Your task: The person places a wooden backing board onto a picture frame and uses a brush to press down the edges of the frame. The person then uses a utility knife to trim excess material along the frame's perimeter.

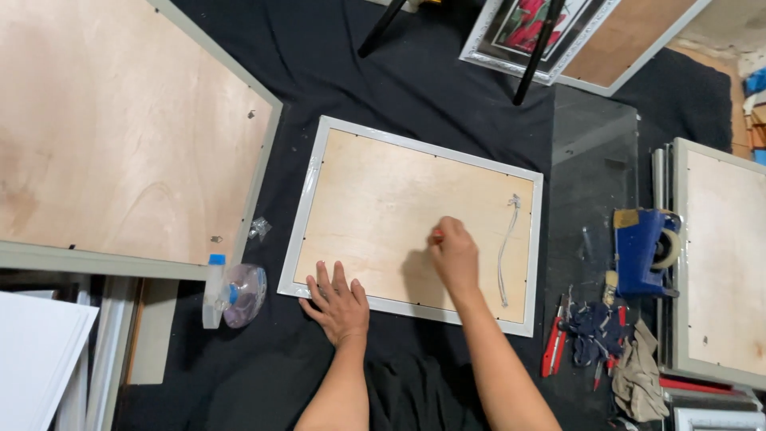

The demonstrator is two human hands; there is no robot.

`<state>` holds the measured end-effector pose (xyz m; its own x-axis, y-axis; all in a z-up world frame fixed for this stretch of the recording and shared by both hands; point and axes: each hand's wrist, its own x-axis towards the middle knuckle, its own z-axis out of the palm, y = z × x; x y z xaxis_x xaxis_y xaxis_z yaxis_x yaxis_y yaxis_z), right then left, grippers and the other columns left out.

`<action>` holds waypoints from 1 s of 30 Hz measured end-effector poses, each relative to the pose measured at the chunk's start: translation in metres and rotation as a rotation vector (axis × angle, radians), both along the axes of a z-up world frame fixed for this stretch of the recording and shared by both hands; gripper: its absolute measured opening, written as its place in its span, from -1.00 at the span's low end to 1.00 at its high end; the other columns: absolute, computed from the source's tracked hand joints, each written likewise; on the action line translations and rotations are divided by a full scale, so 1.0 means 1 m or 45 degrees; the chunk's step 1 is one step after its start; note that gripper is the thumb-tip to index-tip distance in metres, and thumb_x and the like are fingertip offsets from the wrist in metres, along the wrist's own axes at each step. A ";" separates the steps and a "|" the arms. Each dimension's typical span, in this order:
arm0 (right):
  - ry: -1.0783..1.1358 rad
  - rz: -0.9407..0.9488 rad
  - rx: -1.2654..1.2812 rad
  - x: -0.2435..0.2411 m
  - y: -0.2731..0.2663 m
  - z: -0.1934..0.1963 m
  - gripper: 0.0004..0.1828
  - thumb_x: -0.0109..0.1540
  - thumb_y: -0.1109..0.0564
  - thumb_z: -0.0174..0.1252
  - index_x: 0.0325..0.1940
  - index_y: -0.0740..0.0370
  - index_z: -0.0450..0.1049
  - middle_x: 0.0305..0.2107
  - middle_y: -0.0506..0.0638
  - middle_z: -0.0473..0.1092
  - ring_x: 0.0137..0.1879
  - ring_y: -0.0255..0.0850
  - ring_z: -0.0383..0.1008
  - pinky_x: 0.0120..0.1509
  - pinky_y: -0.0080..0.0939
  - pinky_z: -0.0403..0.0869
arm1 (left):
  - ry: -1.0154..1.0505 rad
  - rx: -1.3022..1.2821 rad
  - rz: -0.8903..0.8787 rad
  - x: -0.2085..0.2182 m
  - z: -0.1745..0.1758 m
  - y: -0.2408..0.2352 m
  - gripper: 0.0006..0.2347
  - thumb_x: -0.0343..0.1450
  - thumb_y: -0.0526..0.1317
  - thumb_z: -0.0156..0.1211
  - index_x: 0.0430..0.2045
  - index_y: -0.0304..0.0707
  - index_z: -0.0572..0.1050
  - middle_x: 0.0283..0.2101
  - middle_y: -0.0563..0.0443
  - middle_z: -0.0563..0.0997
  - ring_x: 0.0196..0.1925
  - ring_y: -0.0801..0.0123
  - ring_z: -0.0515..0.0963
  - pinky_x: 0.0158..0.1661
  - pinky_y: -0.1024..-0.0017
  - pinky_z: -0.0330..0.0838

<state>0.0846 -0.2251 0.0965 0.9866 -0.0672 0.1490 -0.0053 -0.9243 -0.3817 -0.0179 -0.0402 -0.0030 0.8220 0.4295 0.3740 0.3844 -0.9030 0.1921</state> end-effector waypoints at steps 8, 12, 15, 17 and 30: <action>0.259 -0.005 1.209 0.056 0.159 0.021 -0.83 0.26 0.02 0.20 -0.21 0.12 0.42 -0.32 0.10 0.44 -0.17 -0.05 0.59 -0.06 -0.15 0.62 | 0.143 -0.096 0.024 -0.001 -0.005 -0.001 -0.56 0.49 0.03 -0.06 0.32 0.23 0.26 0.52 0.10 0.14 0.52 0.03 0.10 0.36 -0.22 -0.10; 0.465 -0.276 1.655 0.072 0.155 -0.014 -0.79 0.26 0.07 0.23 -0.12 0.22 0.46 -0.15 0.30 0.48 -0.05 -0.02 0.63 0.12 -0.19 0.66 | 0.175 -0.084 0.011 -0.003 -0.005 0.000 -0.56 0.50 0.06 -0.11 0.34 0.26 0.24 0.52 0.14 0.14 0.52 0.07 0.10 0.37 -0.19 -0.13; 0.397 -0.278 1.558 0.047 0.118 -0.004 -0.77 0.21 0.09 0.31 -0.13 0.24 0.49 -0.27 0.25 0.50 -0.14 -0.06 0.65 0.05 -0.20 0.66 | 0.074 -0.092 0.011 -0.003 -0.010 -0.001 -0.60 0.50 0.05 -0.08 0.27 0.21 0.32 0.48 0.07 0.22 0.49 0.01 0.17 0.31 -0.25 -0.02; 0.330 -0.330 1.491 0.028 0.066 -0.017 -0.75 0.22 0.11 0.29 -0.10 0.30 0.49 -0.24 0.33 0.49 -0.12 0.01 0.63 0.05 -0.11 0.64 | 0.062 -0.093 -0.006 -0.002 -0.008 0.001 -0.60 0.50 0.05 -0.08 0.27 0.19 0.33 0.48 0.06 0.23 0.49 0.01 0.17 0.31 -0.26 -0.02; -0.001 -0.652 -0.190 -0.125 -0.228 0.053 -0.86 0.36 0.00 0.20 -0.10 0.06 0.52 -0.29 0.12 0.52 -0.08 0.20 0.58 0.05 0.22 0.54 | 0.483 -0.626 -0.062 0.014 -0.008 0.005 -0.51 0.48 0.04 0.07 0.31 0.05 0.19 0.52 0.02 -0.03 0.53 -0.10 -0.15 0.33 -0.40 -0.29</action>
